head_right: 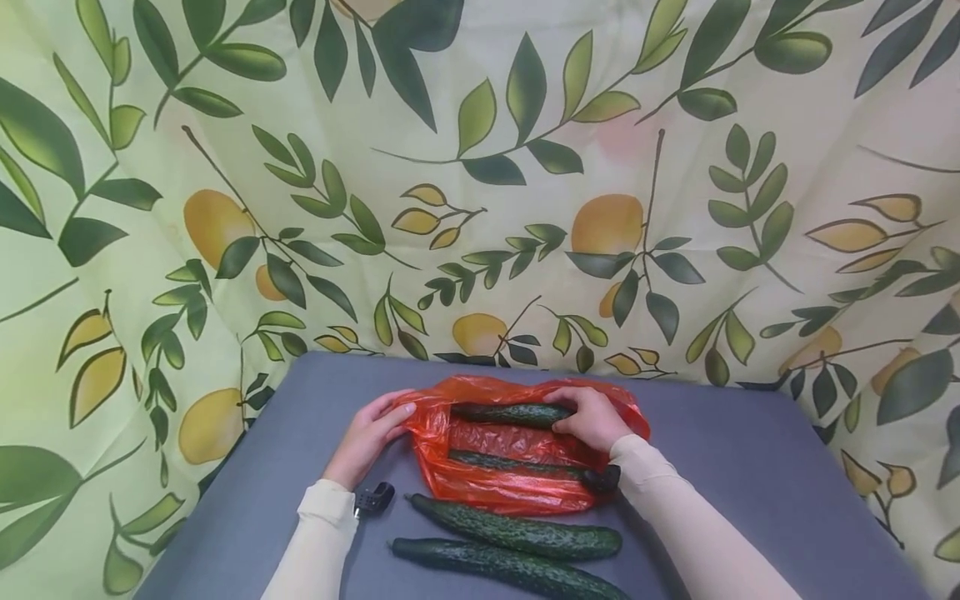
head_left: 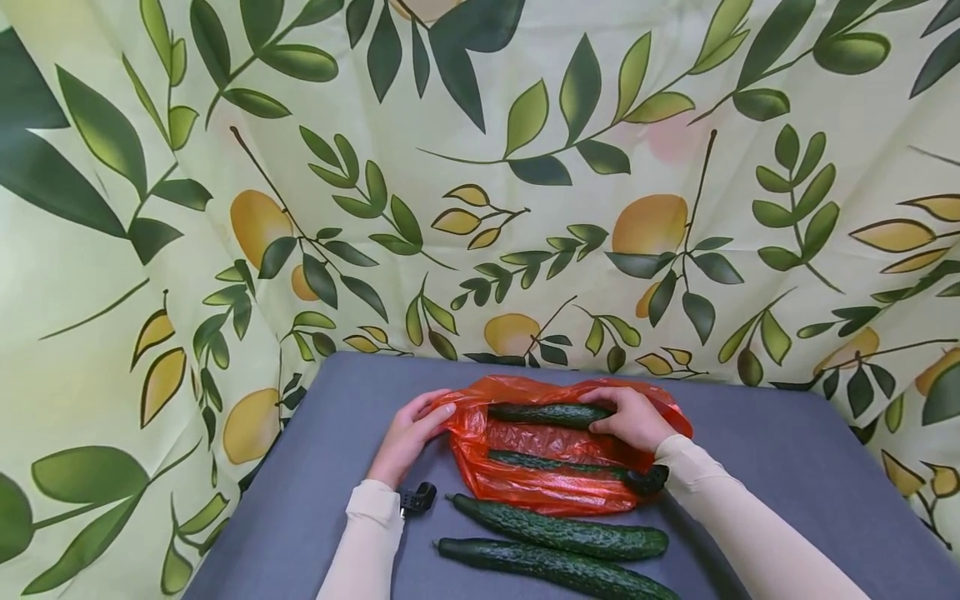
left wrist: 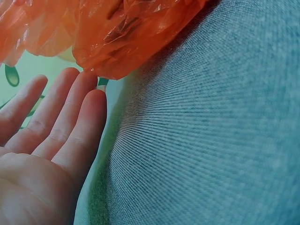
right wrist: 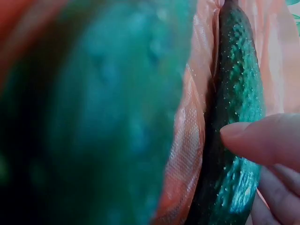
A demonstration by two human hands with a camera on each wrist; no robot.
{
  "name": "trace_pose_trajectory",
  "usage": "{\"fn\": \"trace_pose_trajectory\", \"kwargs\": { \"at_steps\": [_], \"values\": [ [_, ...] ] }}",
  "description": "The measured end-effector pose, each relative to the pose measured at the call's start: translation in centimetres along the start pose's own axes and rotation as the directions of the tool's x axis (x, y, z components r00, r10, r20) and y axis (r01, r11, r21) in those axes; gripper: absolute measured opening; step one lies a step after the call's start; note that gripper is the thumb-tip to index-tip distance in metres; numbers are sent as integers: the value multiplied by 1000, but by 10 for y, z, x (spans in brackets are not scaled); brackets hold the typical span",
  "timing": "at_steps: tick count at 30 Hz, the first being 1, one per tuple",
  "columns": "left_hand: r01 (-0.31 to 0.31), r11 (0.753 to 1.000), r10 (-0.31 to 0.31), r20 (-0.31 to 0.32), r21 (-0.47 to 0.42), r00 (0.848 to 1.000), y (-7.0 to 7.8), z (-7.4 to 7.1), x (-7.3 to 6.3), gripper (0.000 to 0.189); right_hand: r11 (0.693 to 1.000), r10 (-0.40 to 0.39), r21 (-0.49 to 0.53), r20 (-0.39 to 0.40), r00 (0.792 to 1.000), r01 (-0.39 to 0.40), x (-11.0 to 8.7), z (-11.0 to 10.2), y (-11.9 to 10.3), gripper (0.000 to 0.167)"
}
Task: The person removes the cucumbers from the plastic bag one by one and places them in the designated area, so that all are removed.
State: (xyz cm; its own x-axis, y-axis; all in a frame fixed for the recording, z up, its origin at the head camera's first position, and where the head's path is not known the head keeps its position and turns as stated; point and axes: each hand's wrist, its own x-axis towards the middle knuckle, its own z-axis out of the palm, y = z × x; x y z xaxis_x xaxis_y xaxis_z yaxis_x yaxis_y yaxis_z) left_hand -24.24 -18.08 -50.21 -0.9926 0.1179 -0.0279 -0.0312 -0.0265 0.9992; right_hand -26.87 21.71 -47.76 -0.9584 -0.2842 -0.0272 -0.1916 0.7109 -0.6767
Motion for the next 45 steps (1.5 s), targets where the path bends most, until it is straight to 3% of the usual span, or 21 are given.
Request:
{"fn": "trace_pose_trajectory", "kwargs": {
  "at_steps": [21,32,45],
  "values": [
    [19,998,-21,31,54,999,2,4,7,44,999,31,-39,-12,999,-31,-7,-4,-13,38],
    [3,995,-4,9,104,1000,4,2,6,45,996,-46,-83,-107,993,37,-9,-2,-21,38],
    [15,994,-15,-2,106,1000,1,0,2,43,998,-8,-61,-46,999,5,-19,0,-39,35]
  ]
}}
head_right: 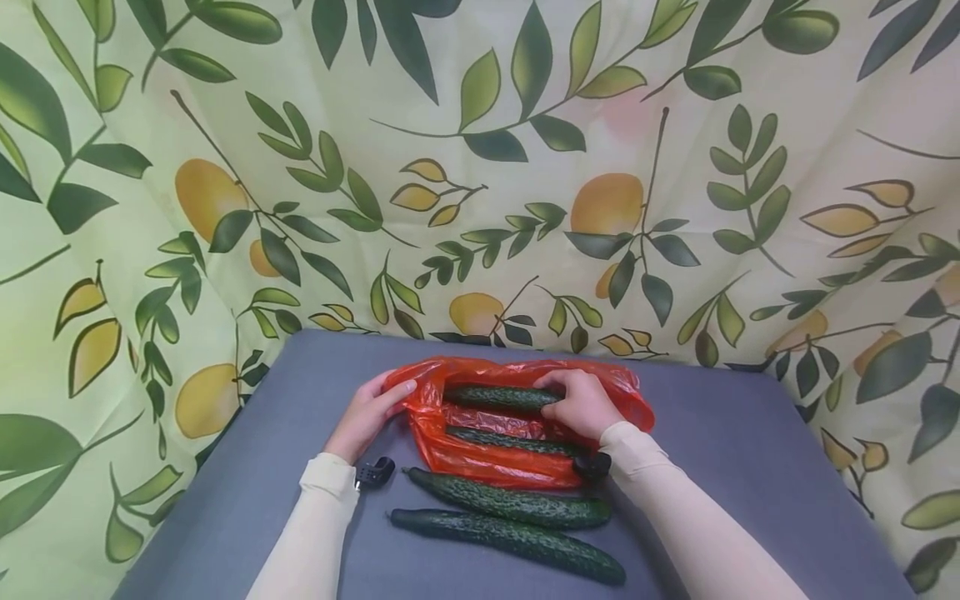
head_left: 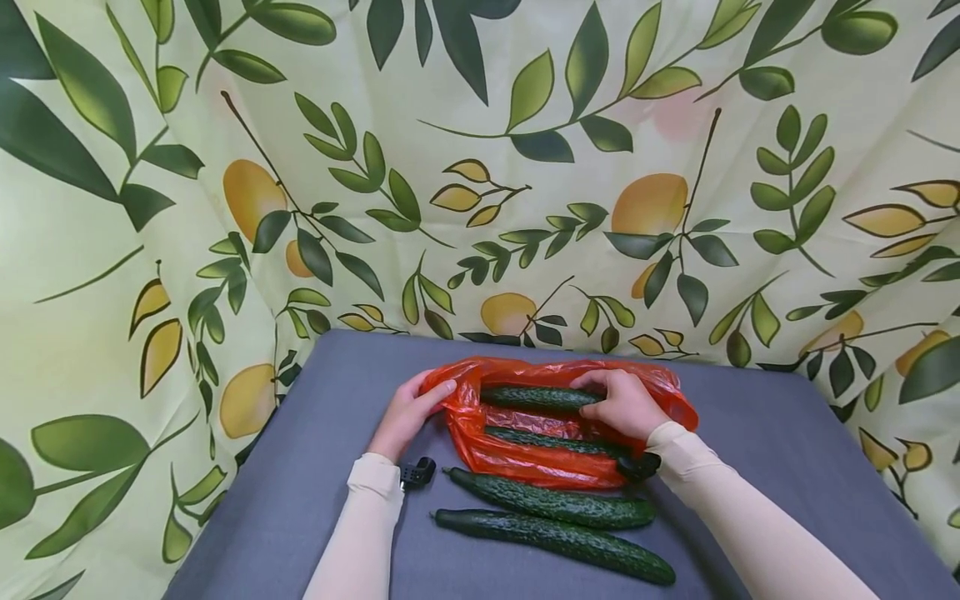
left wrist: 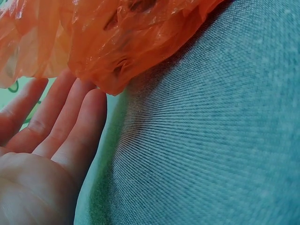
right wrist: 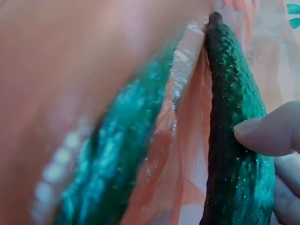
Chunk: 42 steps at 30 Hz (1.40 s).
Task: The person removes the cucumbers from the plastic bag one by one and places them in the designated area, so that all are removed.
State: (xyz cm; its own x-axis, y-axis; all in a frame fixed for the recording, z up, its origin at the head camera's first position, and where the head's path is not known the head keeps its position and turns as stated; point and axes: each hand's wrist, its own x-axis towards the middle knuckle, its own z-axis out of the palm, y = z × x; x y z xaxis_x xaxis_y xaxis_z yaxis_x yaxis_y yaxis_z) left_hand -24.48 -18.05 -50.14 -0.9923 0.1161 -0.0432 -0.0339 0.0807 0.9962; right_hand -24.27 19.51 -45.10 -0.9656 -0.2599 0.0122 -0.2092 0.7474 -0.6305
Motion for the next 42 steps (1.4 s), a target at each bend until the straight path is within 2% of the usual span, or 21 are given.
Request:
{"fn": "trace_pose_trajectory", "kwargs": {
  "at_steps": [10,22,25,35,42],
  "values": [
    [13,999,-13,9,-33,1000,2,0,-1,47,999,44,-7,-25,999,-44,-14,-11,-10,34],
    [6,999,-6,10,-50,1000,3,1,-2,46,998,-4,-62,-107,994,-2,-40,-25,-15,33],
    [9,998,-9,9,-55,1000,2,2,-2,45,998,-12,-67,-121,993,4,-48,-29,-15,33],
    [22,997,-19,29,-76,999,2,3,-2,48,998,31,-40,-159,987,-38,-83,-44,-14,35],
    [29,992,-27,18,-125,999,1,0,-1,48,999,41,-23,-189,981,-46,-111,-54,-19,37]
  ]
}}
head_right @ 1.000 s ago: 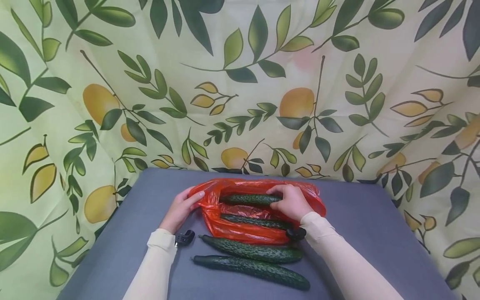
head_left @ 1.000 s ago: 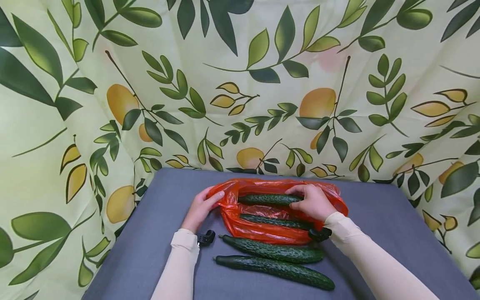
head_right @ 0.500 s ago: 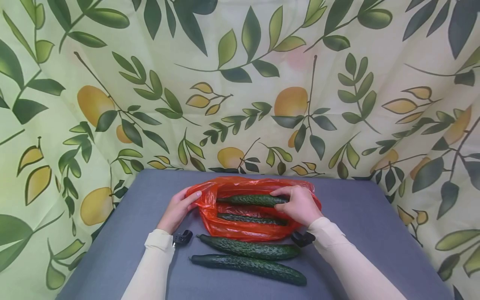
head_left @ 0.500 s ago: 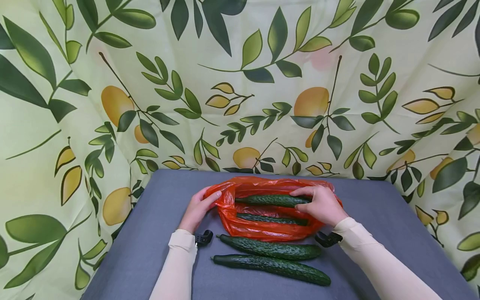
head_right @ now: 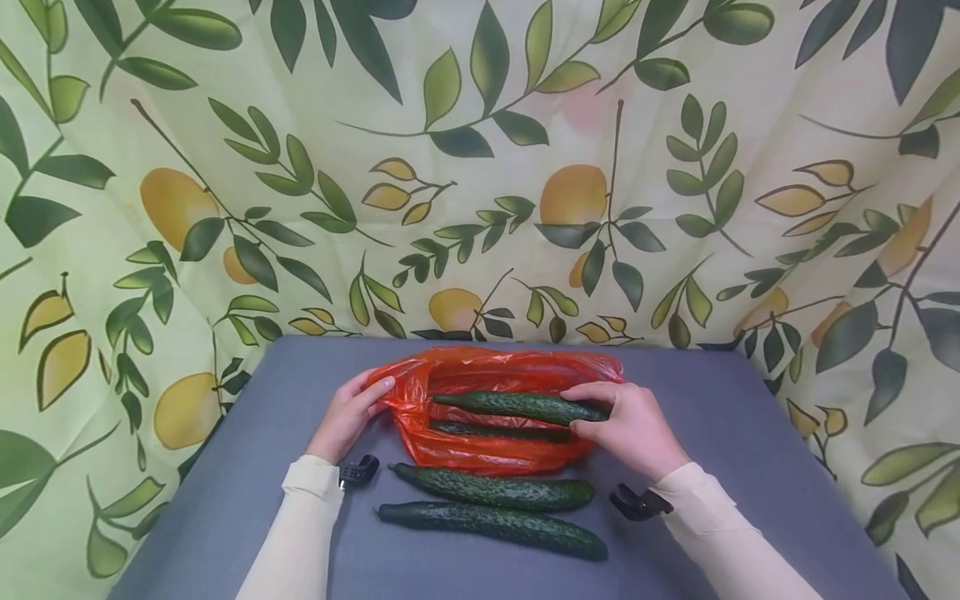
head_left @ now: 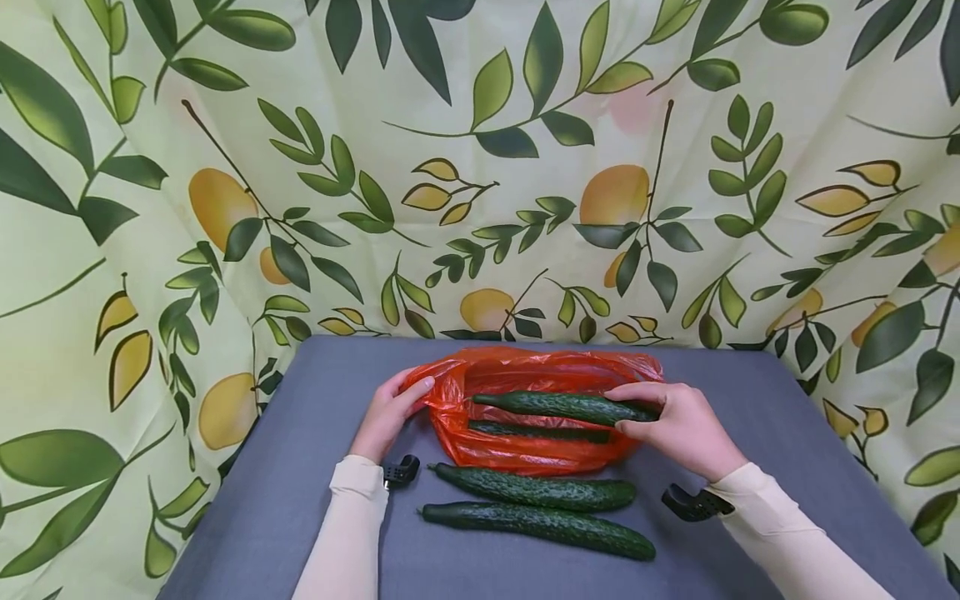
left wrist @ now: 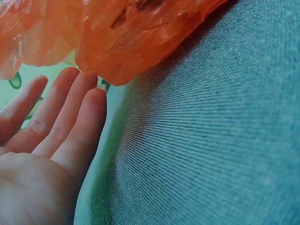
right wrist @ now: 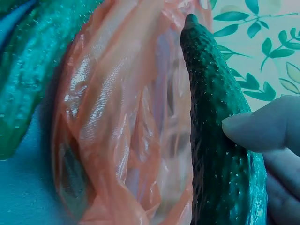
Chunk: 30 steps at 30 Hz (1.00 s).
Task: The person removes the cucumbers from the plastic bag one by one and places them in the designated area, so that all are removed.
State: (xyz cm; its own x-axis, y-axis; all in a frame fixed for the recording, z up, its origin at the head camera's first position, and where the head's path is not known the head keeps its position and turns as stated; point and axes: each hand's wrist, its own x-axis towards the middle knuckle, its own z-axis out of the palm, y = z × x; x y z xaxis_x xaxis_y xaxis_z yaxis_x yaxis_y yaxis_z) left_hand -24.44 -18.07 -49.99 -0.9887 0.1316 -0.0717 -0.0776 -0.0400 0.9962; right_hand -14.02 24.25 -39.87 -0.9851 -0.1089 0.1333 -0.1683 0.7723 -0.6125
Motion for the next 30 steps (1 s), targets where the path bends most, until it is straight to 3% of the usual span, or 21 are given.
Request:
{"fn": "trace_pose_trajectory", "kwargs": {
  "at_steps": [6,11,18,30],
  "values": [
    [3,1000,-3,3,-1,1000,1,-3,-1,48,1000,-16,0,-9,1000,16,-19,5,0,42],
    [-1,1000,1,4,-4,1000,1,-3,2,48,998,-56,27,-12,998,56,-32,24,-11,45],
    [5,1000,-5,-2,7,1000,2,-2,2,46,991,-54,122,41,998,48,-51,54,-20,42],
    [13,999,-14,5,39,1000,1,-2,3,51,979,-82,197,120,989,57,-60,74,-16,39]
  ]
}}
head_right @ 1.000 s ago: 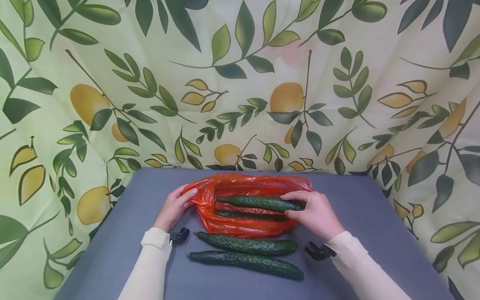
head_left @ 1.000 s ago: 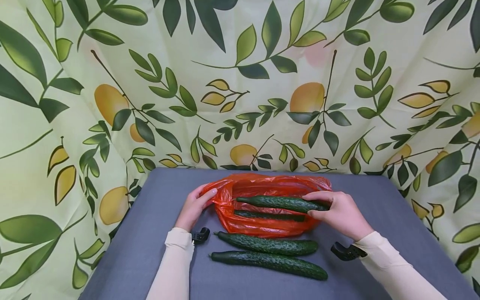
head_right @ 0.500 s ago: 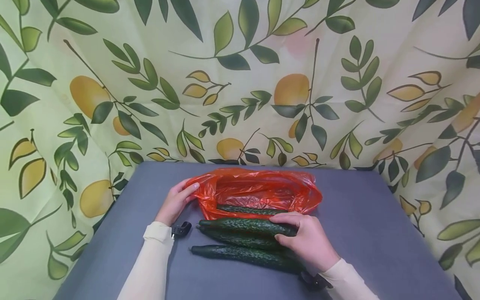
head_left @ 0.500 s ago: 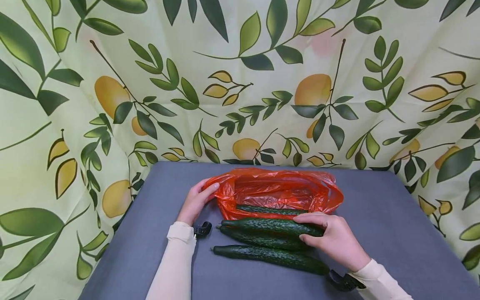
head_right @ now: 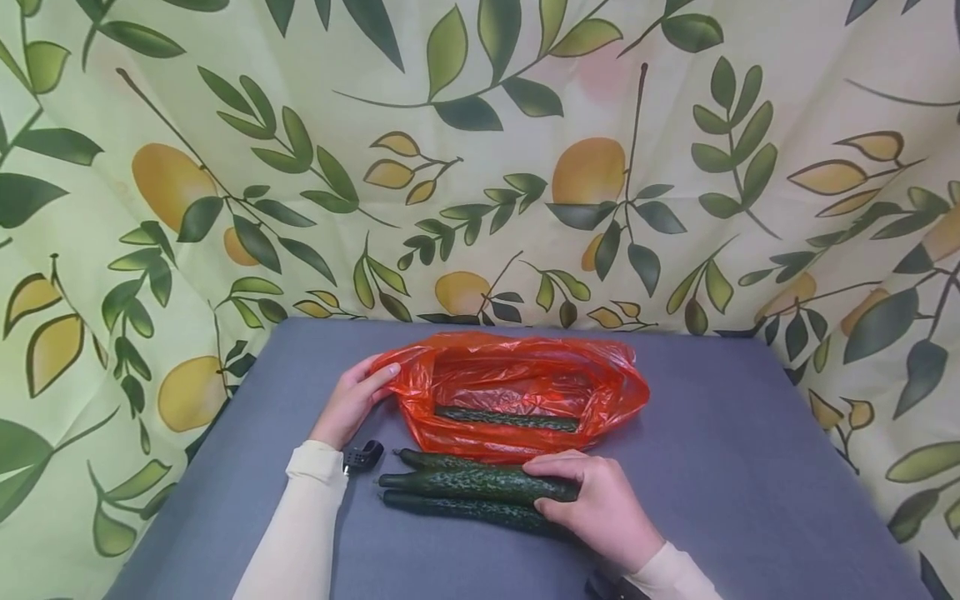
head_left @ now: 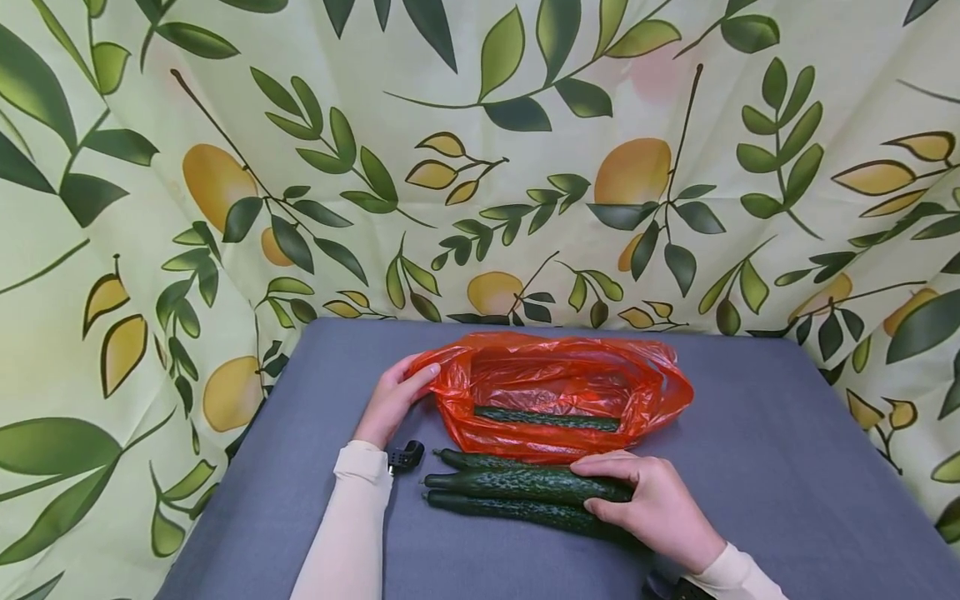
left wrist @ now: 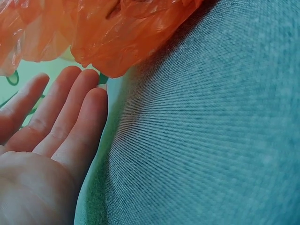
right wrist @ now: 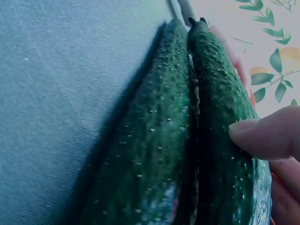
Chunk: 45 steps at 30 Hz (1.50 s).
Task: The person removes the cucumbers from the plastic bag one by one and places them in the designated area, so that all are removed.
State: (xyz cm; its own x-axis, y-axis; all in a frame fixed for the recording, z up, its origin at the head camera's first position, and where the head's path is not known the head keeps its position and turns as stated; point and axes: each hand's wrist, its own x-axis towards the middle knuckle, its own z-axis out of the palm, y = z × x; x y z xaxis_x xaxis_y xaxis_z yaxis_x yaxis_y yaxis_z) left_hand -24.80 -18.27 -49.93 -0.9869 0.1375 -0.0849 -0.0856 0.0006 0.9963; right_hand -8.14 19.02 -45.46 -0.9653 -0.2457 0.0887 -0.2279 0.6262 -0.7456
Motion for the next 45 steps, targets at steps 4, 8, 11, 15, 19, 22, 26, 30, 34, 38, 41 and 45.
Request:
{"fn": "trace_pose_trajectory", "kwargs": {
  "at_steps": [4,8,11,15,19,22,26,30,34,38,41,45],
  "values": [
    [-1,1000,1,-6,5,1000,0,-3,-1,48,1000,-3,9,-3,1000,3,-2,5,3,39],
    [4,1000,-4,-8,27,1000,-1,-4,-1,48,999,-19,26,-2,1000,19,-3,7,5,40],
    [3,999,-3,-5,44,1000,1,-5,-1,50,999,-35,34,18,999,34,-3,7,5,41],
    [2,999,-2,-5,50,1000,2,-5,-2,50,999,-45,29,65,997,44,1,5,4,40],
    [7,999,-6,-10,51,1000,1,-7,-1,48,998,-60,-15,102,993,62,9,0,-1,37],
    [5,999,-5,-14,47,1000,1,-7,-2,49,997,-76,-12,104,992,78,20,-8,-6,32],
    [2,999,-1,-22,47,1000,2,-7,-2,50,996,-84,-16,73,994,85,46,-24,-13,27],
    [-1,998,2,-20,55,1000,0,-6,-2,48,997,-52,-48,79,995,56,80,-39,-10,26],
    [2,998,-1,-10,58,1000,-1,-3,-1,49,999,-6,-52,151,988,14,108,-44,7,24],
    [11,998,-11,2,60,1000,-1,0,0,51,999,36,-36,212,977,-29,116,-39,26,26],
    [7,998,-8,6,63,1000,-2,1,0,51,998,56,-20,242,969,-53,115,-35,33,29],
    [-1,998,1,-1,69,1000,-3,0,1,48,998,68,-17,269,961,-66,114,-32,41,33]
  ]
}}
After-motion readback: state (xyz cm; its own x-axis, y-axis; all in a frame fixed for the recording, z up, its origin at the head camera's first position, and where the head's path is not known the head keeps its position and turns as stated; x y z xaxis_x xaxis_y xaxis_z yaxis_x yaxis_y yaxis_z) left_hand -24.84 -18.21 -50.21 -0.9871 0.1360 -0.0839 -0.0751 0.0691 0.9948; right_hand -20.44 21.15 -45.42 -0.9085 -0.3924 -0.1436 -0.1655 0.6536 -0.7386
